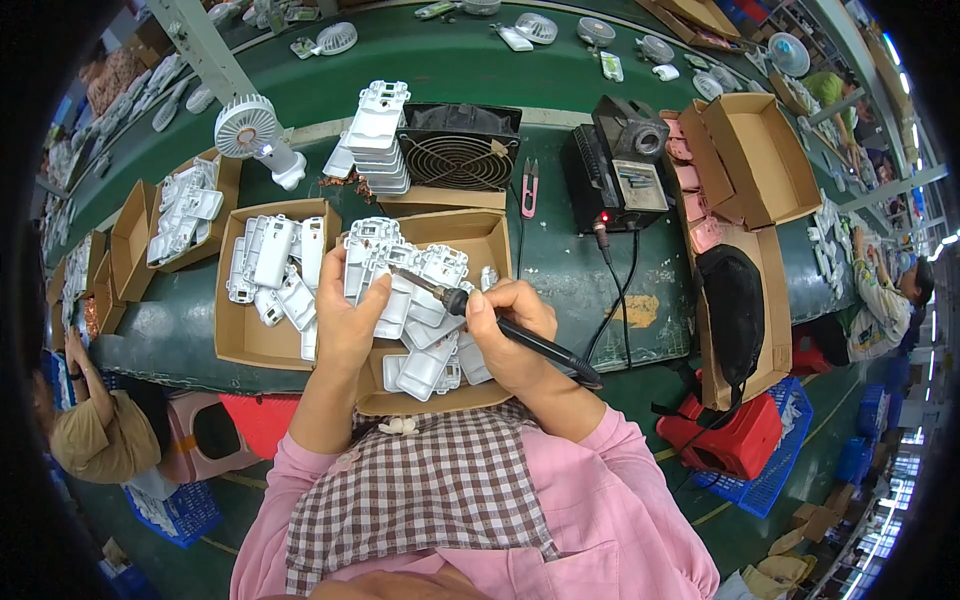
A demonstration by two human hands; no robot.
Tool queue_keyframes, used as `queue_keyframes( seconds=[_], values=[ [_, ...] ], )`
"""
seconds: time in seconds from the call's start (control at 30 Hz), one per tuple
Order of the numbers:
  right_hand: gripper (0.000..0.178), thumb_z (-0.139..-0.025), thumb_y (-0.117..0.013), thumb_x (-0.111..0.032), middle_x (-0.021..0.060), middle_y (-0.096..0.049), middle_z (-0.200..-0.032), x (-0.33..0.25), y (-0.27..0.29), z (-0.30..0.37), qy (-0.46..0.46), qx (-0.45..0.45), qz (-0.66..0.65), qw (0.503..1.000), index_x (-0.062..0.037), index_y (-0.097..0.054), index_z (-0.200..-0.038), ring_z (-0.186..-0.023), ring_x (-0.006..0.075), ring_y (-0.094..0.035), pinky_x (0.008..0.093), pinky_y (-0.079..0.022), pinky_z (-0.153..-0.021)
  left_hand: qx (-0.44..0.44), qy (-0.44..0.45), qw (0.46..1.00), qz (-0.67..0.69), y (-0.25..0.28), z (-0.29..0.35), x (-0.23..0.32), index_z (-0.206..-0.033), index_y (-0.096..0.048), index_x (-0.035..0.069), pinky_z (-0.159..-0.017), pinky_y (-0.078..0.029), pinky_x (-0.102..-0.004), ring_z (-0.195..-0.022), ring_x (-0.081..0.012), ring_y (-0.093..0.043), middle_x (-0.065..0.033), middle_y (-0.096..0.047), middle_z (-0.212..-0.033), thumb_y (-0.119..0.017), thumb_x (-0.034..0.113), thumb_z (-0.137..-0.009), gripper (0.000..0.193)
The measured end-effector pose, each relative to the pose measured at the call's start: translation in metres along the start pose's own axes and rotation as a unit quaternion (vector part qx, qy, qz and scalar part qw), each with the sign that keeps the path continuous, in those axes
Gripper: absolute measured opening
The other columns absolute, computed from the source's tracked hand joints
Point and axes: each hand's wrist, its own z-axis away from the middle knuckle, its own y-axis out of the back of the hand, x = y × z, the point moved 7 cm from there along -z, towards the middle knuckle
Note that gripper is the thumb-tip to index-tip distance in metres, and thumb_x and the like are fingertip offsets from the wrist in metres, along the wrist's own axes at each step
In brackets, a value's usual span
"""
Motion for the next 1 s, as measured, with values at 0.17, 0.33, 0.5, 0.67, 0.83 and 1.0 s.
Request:
queue_keyframes(
  seconds=[0.17,0.33,0.5,0.67,0.83,1.0],
  values=[
    [0.015,-0.088,-0.064,-0.007,0.0047,-0.059,-0.065,0.001,0.001,0.000,0.002,0.000,0.009,1.000,-0.0027,-0.052,-0.080,-0.055,0.0072,-0.050,0.0237,-0.040,-0.051,0.003,0.011,1.000,-0.001,0.001,0.000,-0.001,-0.123,-0.044,-0.003,-0.088,-0.047,-0.0284,-0.100,-0.0142,-0.057,-0.0110,-0.057,-0.112,-0.064,0.001,-0.080,0.048],
    [0.014,-0.089,-0.063,-0.006,0.0038,-0.057,-0.069,0.002,0.005,0.003,0.005,0.021,-0.035,0.999,-0.0030,-0.051,-0.081,-0.059,0.0073,-0.048,0.0232,-0.039,-0.054,-0.001,0.026,0.999,0.041,0.002,-0.001,-0.004,-0.125,-0.041,-0.002,-0.088,-0.046,-0.0282,-0.102,-0.0143,-0.056,-0.0109,-0.056,-0.114,-0.063,0.000,-0.080,0.051],
    [0.012,-0.089,-0.061,-0.003,0.0044,-0.055,-0.074,0.000,0.008,0.005,0.031,0.056,-0.102,0.993,-0.0031,-0.049,-0.087,-0.061,0.0069,-0.045,0.0228,-0.039,-0.056,0.010,0.001,0.998,0.069,0.003,-0.001,-0.005,-0.129,-0.038,-0.001,-0.089,-0.046,-0.0281,-0.104,-0.0145,-0.056,-0.0102,-0.055,-0.115,-0.063,-0.001,-0.080,0.055],
    [0.014,-0.089,-0.062,-0.002,0.0058,-0.056,-0.077,0.001,0.008,0.006,0.026,0.043,-0.145,0.988,-0.0036,-0.047,-0.088,-0.062,0.0068,-0.047,0.0216,-0.040,-0.057,0.014,-0.013,0.999,0.036,0.005,-0.002,-0.004,-0.129,-0.037,0.000,-0.089,-0.046,-0.0279,-0.104,-0.0145,-0.056,-0.0102,-0.055,-0.115,-0.063,0.000,-0.082,0.054],
    [0.013,-0.090,-0.062,-0.007,0.0082,-0.059,-0.079,-0.004,0.007,0.005,0.060,0.004,-0.131,0.990,-0.0021,-0.051,-0.091,-0.063,0.0088,-0.055,0.0221,-0.046,-0.058,0.048,0.012,0.995,0.090,0.011,0.002,-0.004,-0.127,-0.037,-0.002,-0.089,-0.045,-0.0288,-0.101,-0.0146,-0.055,-0.0110,-0.056,-0.113,-0.061,0.004,-0.086,0.048],
    [0.015,-0.094,-0.055,-0.014,0.0099,-0.057,-0.069,-0.001,0.004,0.007,-0.009,-0.001,-0.089,0.996,-0.0011,-0.050,-0.088,-0.053,0.0110,-0.054,0.0232,-0.043,-0.047,0.084,-0.065,0.994,0.013,0.014,0.005,0.007,-0.126,-0.038,-0.003,-0.089,-0.045,-0.0284,-0.099,-0.0145,-0.055,-0.0115,-0.056,-0.113,-0.058,0.000,-0.085,0.045]
  ],
)
